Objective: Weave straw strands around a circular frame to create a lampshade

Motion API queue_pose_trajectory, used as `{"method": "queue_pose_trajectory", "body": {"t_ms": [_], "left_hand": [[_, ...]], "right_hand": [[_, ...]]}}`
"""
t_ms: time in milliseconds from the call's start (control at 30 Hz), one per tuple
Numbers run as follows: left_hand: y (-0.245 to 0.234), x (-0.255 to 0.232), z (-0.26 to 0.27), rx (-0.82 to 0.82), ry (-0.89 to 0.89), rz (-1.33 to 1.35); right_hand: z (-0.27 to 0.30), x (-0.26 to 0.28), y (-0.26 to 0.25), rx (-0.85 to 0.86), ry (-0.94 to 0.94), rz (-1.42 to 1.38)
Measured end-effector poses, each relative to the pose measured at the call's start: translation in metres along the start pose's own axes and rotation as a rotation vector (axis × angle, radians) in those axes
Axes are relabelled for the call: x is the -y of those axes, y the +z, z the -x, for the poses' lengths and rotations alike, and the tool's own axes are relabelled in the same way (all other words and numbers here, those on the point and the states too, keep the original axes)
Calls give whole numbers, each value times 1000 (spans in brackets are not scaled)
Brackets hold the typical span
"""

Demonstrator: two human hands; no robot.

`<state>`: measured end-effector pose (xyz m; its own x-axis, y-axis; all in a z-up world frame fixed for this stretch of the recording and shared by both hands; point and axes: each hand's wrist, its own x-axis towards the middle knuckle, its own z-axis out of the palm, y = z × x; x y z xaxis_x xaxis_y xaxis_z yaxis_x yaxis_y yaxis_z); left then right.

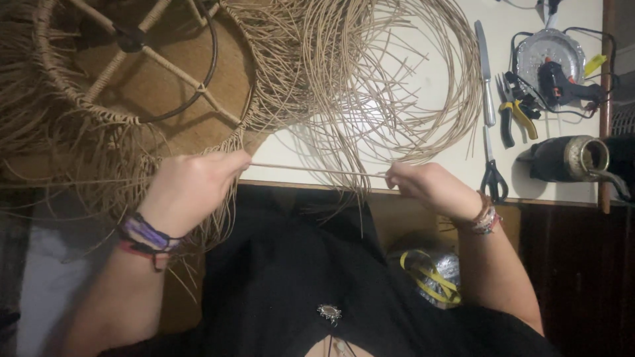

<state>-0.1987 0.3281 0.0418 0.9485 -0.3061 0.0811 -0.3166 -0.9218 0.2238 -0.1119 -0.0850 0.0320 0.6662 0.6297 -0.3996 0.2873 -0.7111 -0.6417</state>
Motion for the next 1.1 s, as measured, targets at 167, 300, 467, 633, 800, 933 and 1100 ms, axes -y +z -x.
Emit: {"method": "queue_pose_trajectory", "body": {"t_ms": [167,300,467,633,800,933,1100], "left_hand": [[-3,7,7,10,-23,-44],[-6,6,16,23,-73,-75],[-15,9,39,-11,-117,-81],[-41,1,78,15,-211,-70],[-66,-14,156,446,-549,-70],[-72,-28,194,56,-339,55],[-83,-37,139,-516,-407,-89]], "right_hand": [[-14,-10,8,31,-91,158],[-22,-30,24,15,-150,265],[-30,-24,36,-91,-317,461],[-45,-12,44,-163,-548,571],[-68,66,24,107,-727,122],[-104,114,22,122,-878,-9],[-168,155,32,-84,-1014,-4]]}}
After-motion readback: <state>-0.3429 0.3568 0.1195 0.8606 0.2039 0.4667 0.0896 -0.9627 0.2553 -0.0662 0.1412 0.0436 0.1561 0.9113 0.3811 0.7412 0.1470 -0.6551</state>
